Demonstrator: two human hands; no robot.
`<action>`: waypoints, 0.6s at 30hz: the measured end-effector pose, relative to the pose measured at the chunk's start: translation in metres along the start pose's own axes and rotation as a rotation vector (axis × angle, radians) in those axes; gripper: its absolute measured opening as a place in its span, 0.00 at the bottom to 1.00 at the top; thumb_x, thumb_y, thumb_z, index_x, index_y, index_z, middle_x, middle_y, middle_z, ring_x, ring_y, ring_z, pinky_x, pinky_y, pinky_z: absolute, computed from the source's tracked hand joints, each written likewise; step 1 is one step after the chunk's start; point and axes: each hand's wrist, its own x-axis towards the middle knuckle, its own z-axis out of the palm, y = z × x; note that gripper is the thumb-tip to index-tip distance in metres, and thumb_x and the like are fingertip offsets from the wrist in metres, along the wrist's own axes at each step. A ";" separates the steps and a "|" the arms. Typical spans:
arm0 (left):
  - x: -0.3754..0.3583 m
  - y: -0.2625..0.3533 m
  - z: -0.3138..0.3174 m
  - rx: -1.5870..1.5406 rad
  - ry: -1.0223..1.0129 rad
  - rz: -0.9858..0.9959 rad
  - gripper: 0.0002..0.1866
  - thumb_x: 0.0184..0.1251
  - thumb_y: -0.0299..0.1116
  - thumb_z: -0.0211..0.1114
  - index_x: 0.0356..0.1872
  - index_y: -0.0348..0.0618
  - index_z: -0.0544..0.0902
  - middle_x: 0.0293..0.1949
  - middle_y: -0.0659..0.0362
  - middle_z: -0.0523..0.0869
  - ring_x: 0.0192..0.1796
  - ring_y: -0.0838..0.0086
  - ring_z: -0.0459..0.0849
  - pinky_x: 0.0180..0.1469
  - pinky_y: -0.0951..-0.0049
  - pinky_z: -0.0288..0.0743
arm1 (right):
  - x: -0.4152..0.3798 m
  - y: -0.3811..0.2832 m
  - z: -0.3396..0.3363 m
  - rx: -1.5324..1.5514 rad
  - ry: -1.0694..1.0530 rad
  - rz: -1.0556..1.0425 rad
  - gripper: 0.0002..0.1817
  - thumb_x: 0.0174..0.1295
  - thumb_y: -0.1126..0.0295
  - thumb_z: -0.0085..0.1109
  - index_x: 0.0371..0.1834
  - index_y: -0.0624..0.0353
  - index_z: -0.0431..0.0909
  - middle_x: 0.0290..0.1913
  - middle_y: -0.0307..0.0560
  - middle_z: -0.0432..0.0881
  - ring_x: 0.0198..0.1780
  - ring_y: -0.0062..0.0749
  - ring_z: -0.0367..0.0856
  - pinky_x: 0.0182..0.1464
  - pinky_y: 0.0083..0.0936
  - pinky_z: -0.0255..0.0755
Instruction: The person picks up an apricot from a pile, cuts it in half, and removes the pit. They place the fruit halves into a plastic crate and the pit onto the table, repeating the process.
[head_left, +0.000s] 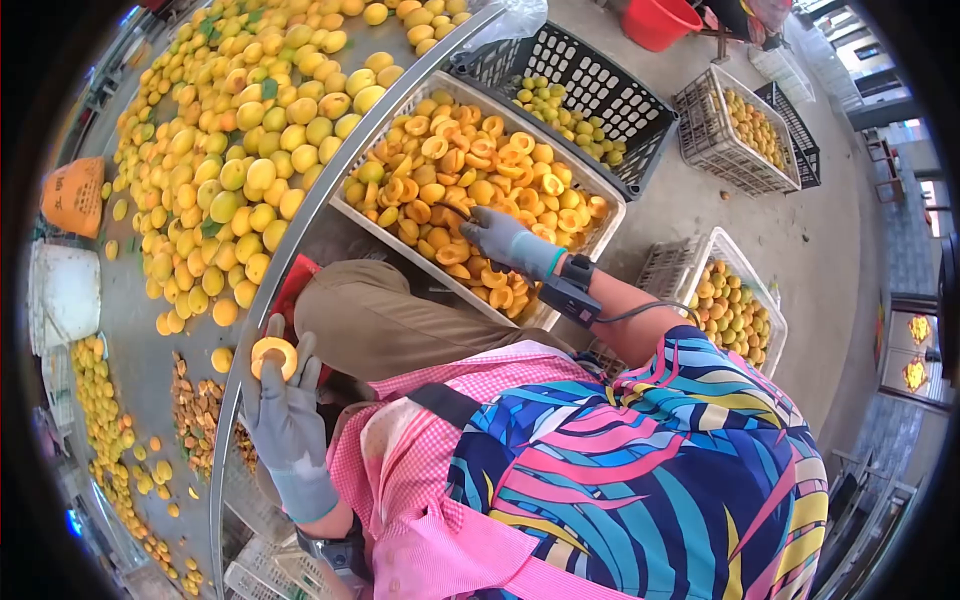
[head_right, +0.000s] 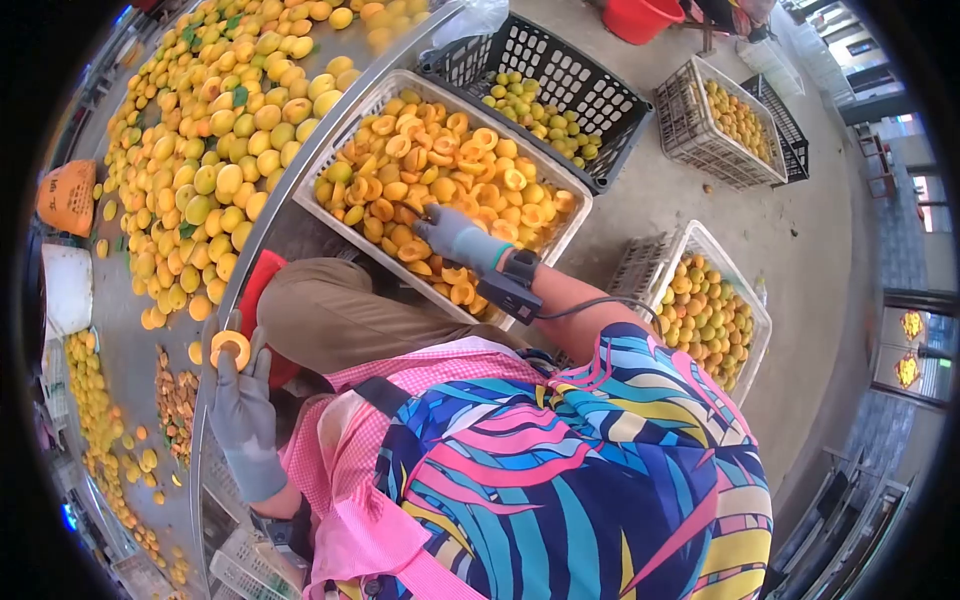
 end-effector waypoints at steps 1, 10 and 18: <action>0.001 -0.001 0.001 -0.013 -0.004 -0.002 0.23 0.74 0.34 0.47 0.68 0.47 0.61 0.65 0.50 0.69 0.58 0.57 0.77 0.57 0.60 0.70 | 0.005 -0.001 0.003 -0.014 -0.020 0.008 0.31 0.65 0.54 0.52 0.67 0.59 0.61 0.31 0.47 0.78 0.15 0.24 0.70 0.17 0.23 0.65; -0.001 0.002 0.007 -0.085 -0.090 -0.075 0.25 0.75 0.36 0.47 0.71 0.48 0.58 0.65 0.54 0.69 0.58 0.63 0.77 0.56 0.70 0.70 | 0.042 -0.022 0.015 -0.035 0.088 -0.238 0.20 0.62 0.54 0.58 0.44 0.62 0.75 0.27 0.45 0.79 0.21 0.30 0.77 0.21 0.26 0.71; -0.001 -0.010 0.008 -0.161 -0.087 -0.077 0.25 0.70 0.24 0.53 0.67 0.44 0.63 0.61 0.55 0.73 0.57 0.64 0.78 0.56 0.70 0.73 | -0.085 -0.162 0.039 0.838 -0.149 -0.661 0.11 0.66 0.66 0.54 0.43 0.64 0.73 0.18 0.35 0.71 0.14 0.17 0.67 0.16 0.15 0.61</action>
